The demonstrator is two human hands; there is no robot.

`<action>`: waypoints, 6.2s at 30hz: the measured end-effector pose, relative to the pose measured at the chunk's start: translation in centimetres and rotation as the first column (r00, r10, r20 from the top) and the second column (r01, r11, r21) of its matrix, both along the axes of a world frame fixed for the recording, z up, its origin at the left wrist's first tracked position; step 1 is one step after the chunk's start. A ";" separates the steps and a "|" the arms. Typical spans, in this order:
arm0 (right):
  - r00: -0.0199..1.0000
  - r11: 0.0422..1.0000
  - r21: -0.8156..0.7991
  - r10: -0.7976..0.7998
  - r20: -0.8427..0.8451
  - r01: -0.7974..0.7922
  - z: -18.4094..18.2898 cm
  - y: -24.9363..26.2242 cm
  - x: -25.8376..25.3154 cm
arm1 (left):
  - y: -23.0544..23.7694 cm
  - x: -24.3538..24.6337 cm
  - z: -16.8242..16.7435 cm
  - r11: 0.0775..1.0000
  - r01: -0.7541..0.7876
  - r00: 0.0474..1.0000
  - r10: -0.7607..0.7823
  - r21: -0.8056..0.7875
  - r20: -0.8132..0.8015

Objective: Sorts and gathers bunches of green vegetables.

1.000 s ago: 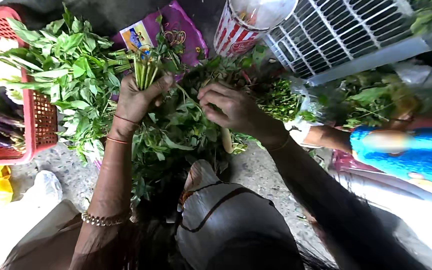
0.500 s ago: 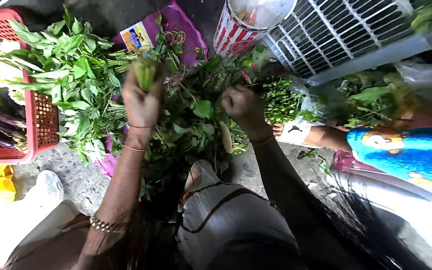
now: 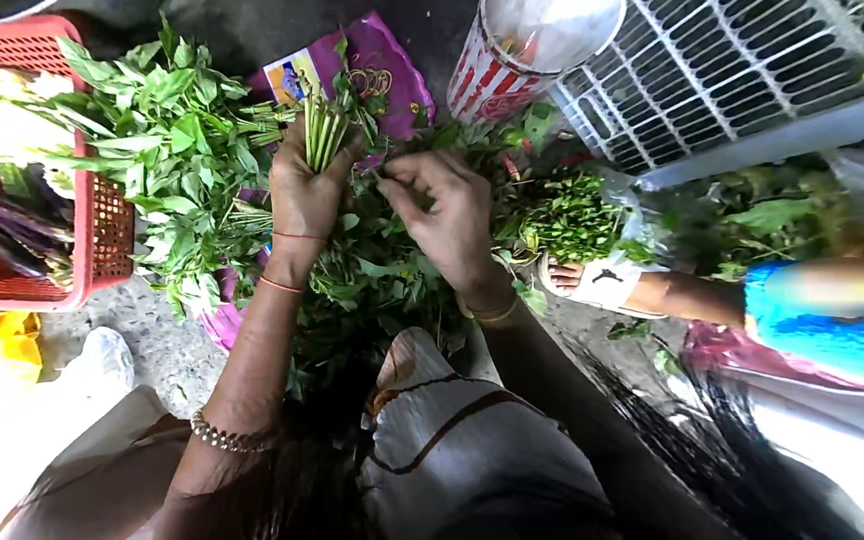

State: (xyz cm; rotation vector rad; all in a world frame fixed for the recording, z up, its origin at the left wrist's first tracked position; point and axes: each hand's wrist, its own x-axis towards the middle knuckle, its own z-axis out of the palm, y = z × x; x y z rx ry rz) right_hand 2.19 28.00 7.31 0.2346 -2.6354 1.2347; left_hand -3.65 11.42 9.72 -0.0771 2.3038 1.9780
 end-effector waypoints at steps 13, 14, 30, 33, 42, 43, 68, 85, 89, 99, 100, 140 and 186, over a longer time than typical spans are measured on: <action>0.576 0.519 -0.841 0.645 0.503 0.153 -1.4 2.6 -2.1 | -1.2 -0.5 -1.3 0.945 0.159 0.857 -0.276 0.287 0.434; 0.579 0.498 -0.853 0.654 0.487 0.155 -1.5 2.8 -2.0 | -1.1 -0.5 -1.4 0.942 0.156 0.853 -0.280 0.297 0.440; 0.866 0.884 -0.376 -0.061 0.496 0.277 -5.0 7.5 4.0 | 0.8 -0.2 -2.4 0.967 0.168 0.865 -0.238 0.191 0.443; 0.954 0.852 -0.507 0.029 0.297 0.131 -2.0 5.9 1.3 | 3.3 1.4 -3.2 0.907 0.402 0.793 -0.412 0.124 0.448; 0.825 0.878 -0.327 0.454 0.338 -0.349 -2.9 4.1 -7.0 | 3.4 0.7 -2.5 0.788 0.550 0.692 -0.615 0.277 0.377; 0.802 0.870 -0.360 0.464 0.376 -0.335 -2.5 3.8 -6.6 | 3.1 0.6 -2.8 0.768 0.586 0.674 -0.639 0.259 0.370; 0.980 0.933 -0.326 0.185 0.078 -0.150 -1.5 2.0 0.6 | 2.4 -0.7 -2.8 0.933 0.015 0.759 -0.244 0.359 0.604; 0.953 0.981 -0.006 0.192 0.234 -0.196 -0.8 2.3 4.3 | -0.2 0.6 -1.3 0.985 -0.087 0.847 -0.005 0.148 0.531; 0.977 0.992 0.049 0.108 0.185 -0.119 -0.5 4.5 4.4 | -2.3 0.1 -0.8 0.925 -0.183 0.847 -0.024 0.334 0.531; 0.972 0.991 0.075 0.089 0.216 -0.108 -0.3 0.6 -0.4 | -2.5 1.3 -0.9 0.901 -0.075 0.875 -0.146 0.427 0.462; 0.955 0.989 -0.051 0.144 0.259 -0.136 -0.1 1.1 -0.4 | -2.8 1.4 -0.6 0.905 -0.054 0.881 -0.156 0.421 0.448; 0.792 0.951 -0.086 -0.196 0.578 0.298 -5.2 7.4 5.6 | -4.4 1.3 1.9 0.962 -0.168 0.812 0.011 0.215 0.584; 0.804 0.936 -0.052 -0.271 0.530 0.349 -8.2 5.3 7.1 | 5.8 5.2 -4.5 0.167 0.906 0.387 -0.697 -0.388 0.604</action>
